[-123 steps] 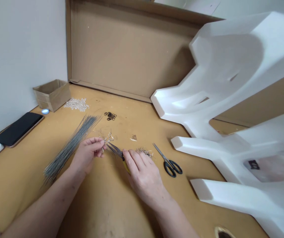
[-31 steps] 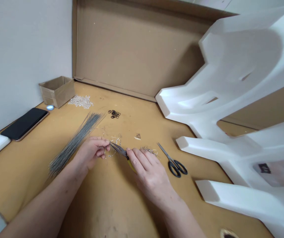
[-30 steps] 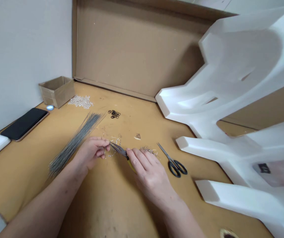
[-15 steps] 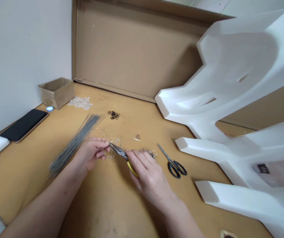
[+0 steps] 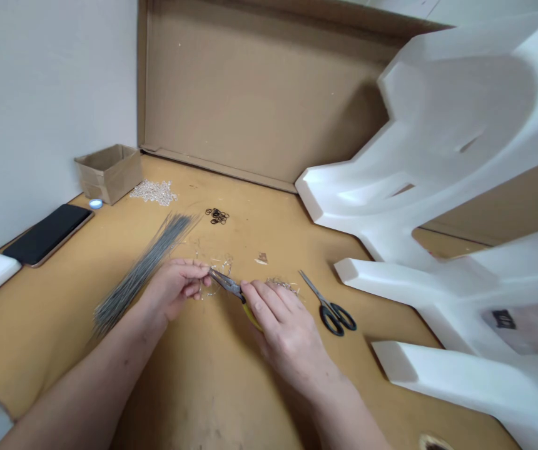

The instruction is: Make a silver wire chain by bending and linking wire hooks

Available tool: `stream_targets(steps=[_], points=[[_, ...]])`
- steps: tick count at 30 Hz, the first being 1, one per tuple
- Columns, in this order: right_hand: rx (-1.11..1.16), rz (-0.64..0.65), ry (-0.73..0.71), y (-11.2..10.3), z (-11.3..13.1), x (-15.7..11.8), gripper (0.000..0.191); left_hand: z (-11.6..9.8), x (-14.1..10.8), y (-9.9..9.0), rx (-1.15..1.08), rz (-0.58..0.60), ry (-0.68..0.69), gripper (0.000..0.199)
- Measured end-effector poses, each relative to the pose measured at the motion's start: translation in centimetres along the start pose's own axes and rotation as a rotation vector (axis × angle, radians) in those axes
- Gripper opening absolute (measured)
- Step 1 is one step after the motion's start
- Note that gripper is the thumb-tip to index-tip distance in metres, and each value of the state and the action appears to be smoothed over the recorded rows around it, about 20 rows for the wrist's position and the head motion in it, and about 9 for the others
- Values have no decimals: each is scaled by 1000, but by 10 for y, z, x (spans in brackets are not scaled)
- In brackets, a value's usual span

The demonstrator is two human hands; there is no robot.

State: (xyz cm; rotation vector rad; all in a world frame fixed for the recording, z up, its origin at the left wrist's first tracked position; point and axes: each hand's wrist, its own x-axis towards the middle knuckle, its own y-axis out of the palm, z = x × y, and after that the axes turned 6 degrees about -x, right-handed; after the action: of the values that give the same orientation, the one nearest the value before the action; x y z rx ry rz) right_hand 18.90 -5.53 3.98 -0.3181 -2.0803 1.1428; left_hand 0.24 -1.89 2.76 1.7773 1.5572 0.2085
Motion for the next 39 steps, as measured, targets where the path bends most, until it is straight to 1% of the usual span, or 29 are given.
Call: stream_targets(steps=[4, 6, 10, 19, 29, 39], points=[[-14, -8, -13, 0, 0, 0, 33, 0, 0, 0, -14, -14, -37, 10], [-11, -1, -8, -1, 0, 0, 32, 0, 0, 0, -24, -2, -49, 10], [-7, 12, 7, -4, 0, 0, 34, -1, -1, 0, -38, 24, -42, 11], [-9, 4, -11, -4, -2, 1, 33, 0, -1, 0, -50, 21, -66, 12], [57, 24, 16, -4, -1, 1, 32, 0, 1, -1, -90, 41, -137, 16], [110, 30, 39, -4, 0, 0, 32, 1, 2, -2, -81, 35, -142, 17]])
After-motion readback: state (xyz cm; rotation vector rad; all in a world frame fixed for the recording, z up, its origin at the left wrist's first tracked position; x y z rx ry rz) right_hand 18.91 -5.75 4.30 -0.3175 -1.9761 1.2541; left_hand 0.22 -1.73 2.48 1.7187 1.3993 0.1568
